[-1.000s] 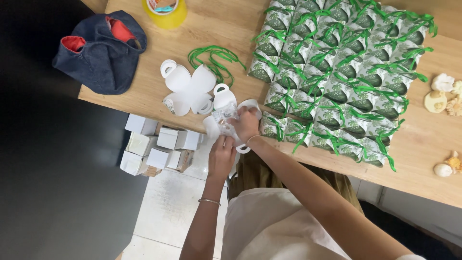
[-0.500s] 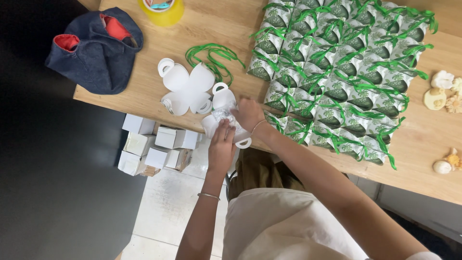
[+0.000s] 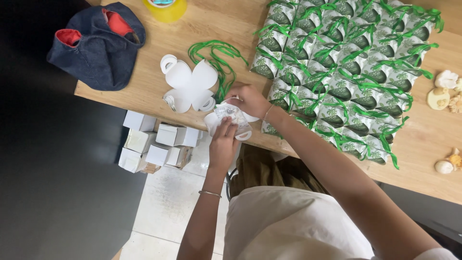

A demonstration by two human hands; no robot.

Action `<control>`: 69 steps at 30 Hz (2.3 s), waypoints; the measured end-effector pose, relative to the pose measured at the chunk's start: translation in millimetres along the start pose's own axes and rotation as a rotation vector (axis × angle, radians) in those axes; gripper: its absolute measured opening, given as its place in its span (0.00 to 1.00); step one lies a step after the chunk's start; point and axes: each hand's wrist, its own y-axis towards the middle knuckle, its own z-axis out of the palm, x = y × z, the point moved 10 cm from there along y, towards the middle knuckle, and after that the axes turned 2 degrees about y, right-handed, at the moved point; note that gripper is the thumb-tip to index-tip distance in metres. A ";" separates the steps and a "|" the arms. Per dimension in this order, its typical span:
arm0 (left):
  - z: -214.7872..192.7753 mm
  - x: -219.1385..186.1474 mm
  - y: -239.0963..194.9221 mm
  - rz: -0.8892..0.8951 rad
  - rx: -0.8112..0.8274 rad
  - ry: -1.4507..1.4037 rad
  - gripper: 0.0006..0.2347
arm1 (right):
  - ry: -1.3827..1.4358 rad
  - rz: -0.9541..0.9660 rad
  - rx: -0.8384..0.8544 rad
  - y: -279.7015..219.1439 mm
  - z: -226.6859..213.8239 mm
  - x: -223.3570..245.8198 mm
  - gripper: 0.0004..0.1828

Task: Packaging small decorative floral candles into individual pouches and tying them with green ribbons.

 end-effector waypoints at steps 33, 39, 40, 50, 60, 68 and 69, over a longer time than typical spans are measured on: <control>-49.1 -5.0 -9.3 -0.148 -0.282 -0.208 0.22 | -0.063 -0.139 -0.088 -57.8 10.2 39.1 0.11; -100.2 -0.3 -17.4 -0.254 -0.396 -0.113 0.30 | -0.061 -0.166 -0.158 -59.0 8.3 44.6 0.10; -94.4 10.0 -16.3 -0.256 -0.398 -0.113 0.30 | -0.061 -0.167 -0.156 -59.5 9.0 44.3 0.10; -58.1 8.5 14.9 -0.225 -0.140 -0.358 0.21 | 0.167 0.063 -0.180 -56.2 6.4 19.2 0.16; -51.9 -0.3 21.8 -0.185 -0.071 -0.258 0.22 | 0.188 0.118 -0.257 -56.8 3.1 9.0 0.16; -43.2 -4.7 24.7 -0.164 -0.079 -0.209 0.23 | 0.196 0.149 -0.302 -58.6 9.3 -8.5 0.14; -42.1 -4.4 24.8 -0.154 -0.088 -0.191 0.23 | 0.204 0.137 -0.308 -59.1 9.4 -7.8 0.14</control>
